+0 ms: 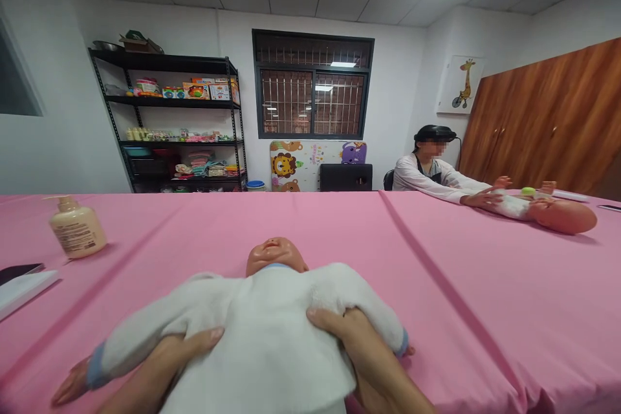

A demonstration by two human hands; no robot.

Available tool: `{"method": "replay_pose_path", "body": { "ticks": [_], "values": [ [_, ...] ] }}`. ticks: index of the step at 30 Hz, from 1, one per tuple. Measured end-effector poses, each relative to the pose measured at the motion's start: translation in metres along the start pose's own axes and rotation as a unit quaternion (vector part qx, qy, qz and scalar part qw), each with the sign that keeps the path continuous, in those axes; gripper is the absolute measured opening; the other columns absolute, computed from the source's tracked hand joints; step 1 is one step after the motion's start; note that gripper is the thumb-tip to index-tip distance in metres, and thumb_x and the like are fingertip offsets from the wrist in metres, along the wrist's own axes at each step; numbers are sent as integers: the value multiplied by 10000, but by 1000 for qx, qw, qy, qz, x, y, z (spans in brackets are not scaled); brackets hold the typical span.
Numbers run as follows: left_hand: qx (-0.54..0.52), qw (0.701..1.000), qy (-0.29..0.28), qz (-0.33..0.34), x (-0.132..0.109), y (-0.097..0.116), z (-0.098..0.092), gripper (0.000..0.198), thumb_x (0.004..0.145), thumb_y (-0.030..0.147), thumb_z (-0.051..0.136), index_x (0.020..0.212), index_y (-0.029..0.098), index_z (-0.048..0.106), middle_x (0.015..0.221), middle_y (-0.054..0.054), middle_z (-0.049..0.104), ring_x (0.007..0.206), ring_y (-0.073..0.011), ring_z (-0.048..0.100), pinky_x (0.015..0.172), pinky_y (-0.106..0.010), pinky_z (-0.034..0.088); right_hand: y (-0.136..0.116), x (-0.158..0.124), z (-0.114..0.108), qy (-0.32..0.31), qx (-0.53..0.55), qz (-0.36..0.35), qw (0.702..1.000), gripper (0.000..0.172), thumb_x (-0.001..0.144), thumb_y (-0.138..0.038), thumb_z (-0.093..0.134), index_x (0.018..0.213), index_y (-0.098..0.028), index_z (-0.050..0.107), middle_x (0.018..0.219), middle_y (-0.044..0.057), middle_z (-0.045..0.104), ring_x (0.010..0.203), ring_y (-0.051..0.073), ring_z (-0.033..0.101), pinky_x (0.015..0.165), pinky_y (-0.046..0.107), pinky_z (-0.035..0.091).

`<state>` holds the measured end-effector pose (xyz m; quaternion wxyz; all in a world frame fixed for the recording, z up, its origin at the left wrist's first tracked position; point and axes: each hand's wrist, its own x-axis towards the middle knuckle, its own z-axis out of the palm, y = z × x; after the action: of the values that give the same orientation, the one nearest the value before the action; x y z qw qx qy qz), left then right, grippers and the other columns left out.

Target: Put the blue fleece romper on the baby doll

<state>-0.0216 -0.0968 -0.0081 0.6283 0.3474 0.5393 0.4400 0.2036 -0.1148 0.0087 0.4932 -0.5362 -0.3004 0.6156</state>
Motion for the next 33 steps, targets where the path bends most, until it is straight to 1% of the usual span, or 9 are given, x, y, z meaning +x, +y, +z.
{"method": "replay_pose_path", "body": {
  "ticks": [5,11,15,19,21,24,26,29,33],
  "values": [
    [-11,998,-55,18,41,24,7,222,557,222,686,757,139,638,794,-51,652,875,-239,596,658,-265,517,-8,42,1,-49,-9,-59,997,366,664,-260,683,986,-99,617,1004,105,660,915,189,612,699,222,507],
    [7,997,-82,11,81,42,11,205,550,146,602,752,134,635,697,-19,641,759,-213,599,544,-233,466,-11,80,2,-59,-21,-83,995,358,669,-254,696,987,-110,612,1054,101,649,964,194,607,745,227,522],
    [48,992,-110,32,104,47,10,302,548,146,629,851,136,630,843,-44,671,855,-228,606,636,-251,495,-13,104,1,-41,-48,-107,992,356,647,-291,717,939,-111,623,1038,113,653,946,208,614,748,250,526],
    [109,978,-151,93,127,46,6,344,607,221,664,936,136,611,1025,-87,649,968,-245,587,793,-300,492,-11,130,0,47,-149,-198,968,360,630,-361,710,874,-111,624,955,105,672,893,226,622,725,279,513],
    [160,970,-120,135,138,43,4,338,632,267,670,937,137,602,1027,-86,647,982,-245,580,825,-307,477,-9,144,0,99,-229,-240,938,341,623,-405,696,774,-110,618,844,105,678,824,245,624,691,303,498],
    [288,940,-26,179,157,37,2,300,658,358,655,852,137,598,936,-98,664,951,-285,583,786,-348,474,-4,166,1,136,-308,-258,906,346,618,-449,672,688,-118,595,732,107,661,731,255,613,628,323,467],
    [366,907,27,207,172,33,1,299,676,417,628,779,140,583,882,-113,665,918,-309,584,754,-368,465,-1,180,1,139,-327,-251,900,364,626,-468,653,699,-116,597,737,118,659,723,262,608,604,326,451],
    [413,874,48,251,195,27,-1,365,702,518,567,737,155,556,871,-117,661,884,-309,587,700,-349,455,3,199,2,142,-326,-255,899,377,637,-477,643,730,-113,622,755,134,662,740,274,609,605,328,445],
    [488,831,92,252,220,29,-1,442,723,615,477,663,179,510,773,-122,660,739,-305,600,601,-343,417,3,225,5,151,-334,-270,890,383,676,-494,611,756,-122,654,725,135,668,758,279,616,628,320,447]
  ]
}}
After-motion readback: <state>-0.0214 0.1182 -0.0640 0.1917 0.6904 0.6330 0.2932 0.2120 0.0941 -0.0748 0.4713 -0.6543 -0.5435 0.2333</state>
